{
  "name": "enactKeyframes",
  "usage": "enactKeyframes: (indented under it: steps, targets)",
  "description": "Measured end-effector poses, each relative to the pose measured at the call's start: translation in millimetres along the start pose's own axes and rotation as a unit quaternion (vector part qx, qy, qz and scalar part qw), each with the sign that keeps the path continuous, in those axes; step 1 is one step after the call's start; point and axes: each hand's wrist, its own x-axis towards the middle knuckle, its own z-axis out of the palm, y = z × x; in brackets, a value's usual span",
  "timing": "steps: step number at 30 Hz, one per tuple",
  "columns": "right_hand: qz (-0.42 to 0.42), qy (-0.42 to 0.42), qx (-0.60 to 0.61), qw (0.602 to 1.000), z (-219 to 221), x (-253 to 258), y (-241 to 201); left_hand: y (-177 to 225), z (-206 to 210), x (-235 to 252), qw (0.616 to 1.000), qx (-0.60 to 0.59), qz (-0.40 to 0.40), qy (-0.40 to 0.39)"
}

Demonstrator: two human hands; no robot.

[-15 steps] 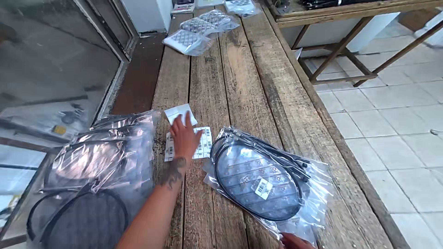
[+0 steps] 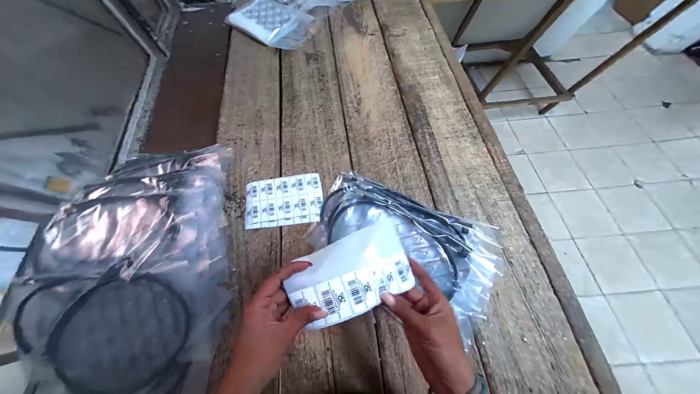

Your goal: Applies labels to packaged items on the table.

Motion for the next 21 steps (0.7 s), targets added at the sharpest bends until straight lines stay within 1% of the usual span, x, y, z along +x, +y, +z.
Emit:
enactKeyframes:
  steps: [1,2,3,4,5,6,7,8,10,11,12,15,17,19,21]
  targets:
    - [-0.020,0.013,-0.029,0.999,5.2,-4.3,-3.1,-2.7,-5.8,-10.4,0.998,0.059,0.009,0.017]
    - [-0.034,0.018,-0.049,0.998,9.2,-9.4,-6.1,-6.2,-10.4,-19.7,0.990,0.131,0.028,0.041]
    - [-0.044,0.016,-0.072,0.996,11.5,-14.5,-9.3,-8.7,-12.9,-26.9,0.980,0.180,0.051,0.071]
    - [-0.060,0.008,-0.107,0.992,11.3,-18.6,-12.6,-9.0,-15.2,-32.7,0.972,0.203,0.069,0.094]
    - [-0.087,-0.008,-0.162,0.983,7.4,-20.1,-16.9,-7.3,-18.7,-37.3,0.970,0.207,0.079,0.099]
    - [-0.127,-0.036,-0.235,0.963,-0.8,-18.1,-22.5,-4.6,-23.3,-41.5,0.973,0.197,0.084,0.084]
    - [-0.158,-0.087,-0.299,0.937,-10.8,-13.1,-31.0,-1.7,-27.9,-45.7,0.978,0.176,0.090,0.060]
    - [-0.172,-0.146,-0.339,0.913,-17.8,-7.3,-40.8,1.3,-31.0,-50.6,0.983,0.152,0.092,0.036]
    - [-0.175,-0.244,-0.354,0.886,-18.8,-6.1,-53.4,9.0,-30.9,-61.7,0.991,0.106,0.085,0.000]
    - [-0.174,-0.267,-0.348,0.882,-15.9,-10.5,-53.8,12.2,-29.5,-66.6,0.993,0.089,0.082,-0.007]
    - [-0.179,-0.266,-0.352,0.880,-13.3,-15.1,-51.3,14.3,-28.6,-70.3,0.994,0.075,0.080,-0.005]
    - [-0.173,-0.243,-0.315,0.901,-16.6,-25.2,-43.8,16.1,-24.6,-81.4,0.993,0.076,0.077,0.048]
    - [-0.142,-0.240,-0.304,0.911,-19.1,-33.2,-44.5,17.1,-20.6,-89.4,0.991,0.085,0.060,0.089]
    - [-0.091,-0.238,-0.292,0.922,-17.5,-40.4,-47.9,19.8,-16.9,-96.2,0.988,0.088,0.042,0.122]
    - [-0.070,-0.239,-0.307,0.919,-16.8,-42.2,-50.1,22.2,-13.4,-101.2,0.984,0.085,0.047,0.149]
